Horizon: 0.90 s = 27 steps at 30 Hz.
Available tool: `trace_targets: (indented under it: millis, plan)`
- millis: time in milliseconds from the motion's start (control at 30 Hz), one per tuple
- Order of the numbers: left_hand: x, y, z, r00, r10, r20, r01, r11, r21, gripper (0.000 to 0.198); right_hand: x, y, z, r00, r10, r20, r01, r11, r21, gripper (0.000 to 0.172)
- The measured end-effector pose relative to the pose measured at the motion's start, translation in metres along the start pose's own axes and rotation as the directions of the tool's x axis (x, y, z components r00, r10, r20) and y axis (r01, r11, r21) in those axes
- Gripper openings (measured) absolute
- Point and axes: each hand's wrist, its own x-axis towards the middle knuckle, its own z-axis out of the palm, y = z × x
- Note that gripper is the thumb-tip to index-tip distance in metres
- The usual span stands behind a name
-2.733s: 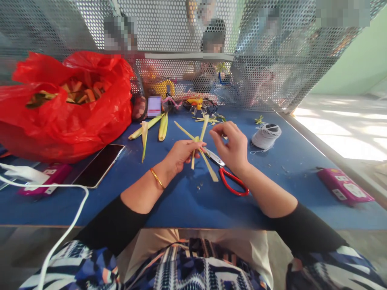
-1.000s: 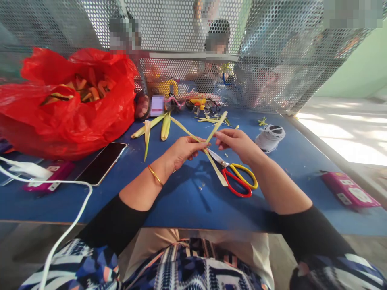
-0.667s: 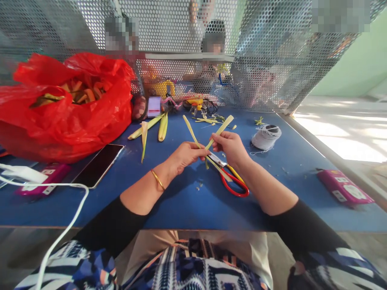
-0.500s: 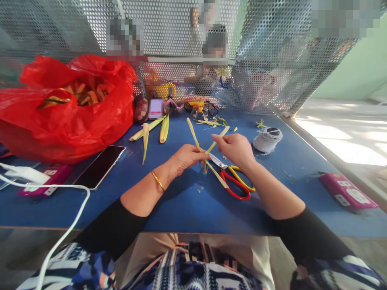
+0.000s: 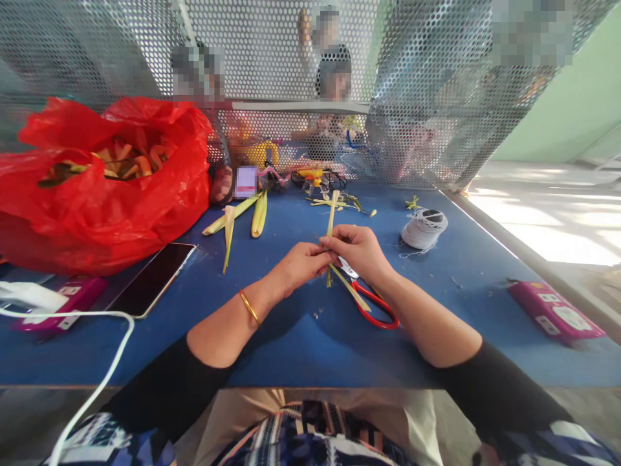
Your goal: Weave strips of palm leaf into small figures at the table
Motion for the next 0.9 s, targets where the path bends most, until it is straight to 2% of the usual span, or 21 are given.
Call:
trace_targets:
  millis: [67, 233, 300, 367, 433, 533, 600, 700, 767, 867, 900]
  plan:
    - [-0.002, 0.001, 0.0, 1.0, 0.021, 0.019, -0.021, 1.0, 0.009, 0.016, -0.001, -0.001, 0.0, 0.999, -0.004, -0.032, 0.004, 1.0, 0.016, 0.031]
    - [-0.005, 0.004, -0.002, 0.988, -0.008, 0.155, 0.005, 1.0, 0.02, 0.021, -0.002, 0.0, 0.003, 0.986, 0.011, -0.164, -0.022, 0.998, -0.064, 0.035]
    - [-0.005, 0.003, -0.004, 0.986, -0.019, 0.163, 0.021, 1.0, -0.009, 0.024, -0.002, 0.0, 0.003, 0.985, 0.001, -0.172, -0.023, 0.991, -0.13, 0.036]
    - [-0.004, 0.002, -0.005, 0.987, -0.024, 0.157, 0.034, 0.997, -0.064, 0.029, -0.001, -0.002, -0.002, 0.984, -0.061, -0.168, 0.017, 0.968, -0.251, 0.032]
    - [-0.002, 0.002, -0.007, 0.987, -0.036, 0.154, 0.056, 0.991, -0.124, 0.036, 0.001, -0.004, -0.01, 0.976, -0.175, -0.128, 0.106, 0.901, -0.422, 0.027]
    - [-0.001, 0.001, -0.011, 0.986, -0.067, 0.155, 0.094, 0.979, -0.179, 0.043, 0.006, -0.004, -0.022, 0.955, -0.295, 0.04, 0.255, 0.74, -0.623, 0.029]
    - [0.0, 0.001, -0.011, 0.984, -0.077, 0.161, 0.105, 0.98, -0.171, 0.038, 0.009, -0.001, -0.025, 0.945, -0.305, 0.115, 0.3, 0.675, -0.674, 0.027]
    - [-0.001, 0.0, -0.01, 0.977, -0.107, 0.185, 0.135, 0.98, -0.147, 0.026, 0.012, 0.004, -0.025, 0.952, -0.29, 0.093, 0.27, 0.664, -0.697, 0.012]
    - [-0.001, 0.0, -0.009, 0.982, -0.123, 0.145, 0.15, 0.97, -0.191, 0.023, 0.01, 0.002, -0.023, 0.937, -0.347, 0.04, 0.267, 0.639, -0.721, 0.013]
    - [0.001, 0.003, -0.011, 0.994, -0.109, 0.021, 0.109, 0.929, -0.355, 0.023, -0.001, -0.01, -0.019, 0.858, -0.51, -0.065, 0.282, 0.573, -0.769, 0.018]
    - [0.002, 0.004, -0.012, 0.996, -0.092, -0.01, 0.08, 0.906, -0.415, 0.022, -0.006, -0.015, -0.016, 0.844, -0.527, -0.099, 0.271, 0.578, -0.77, 0.023]
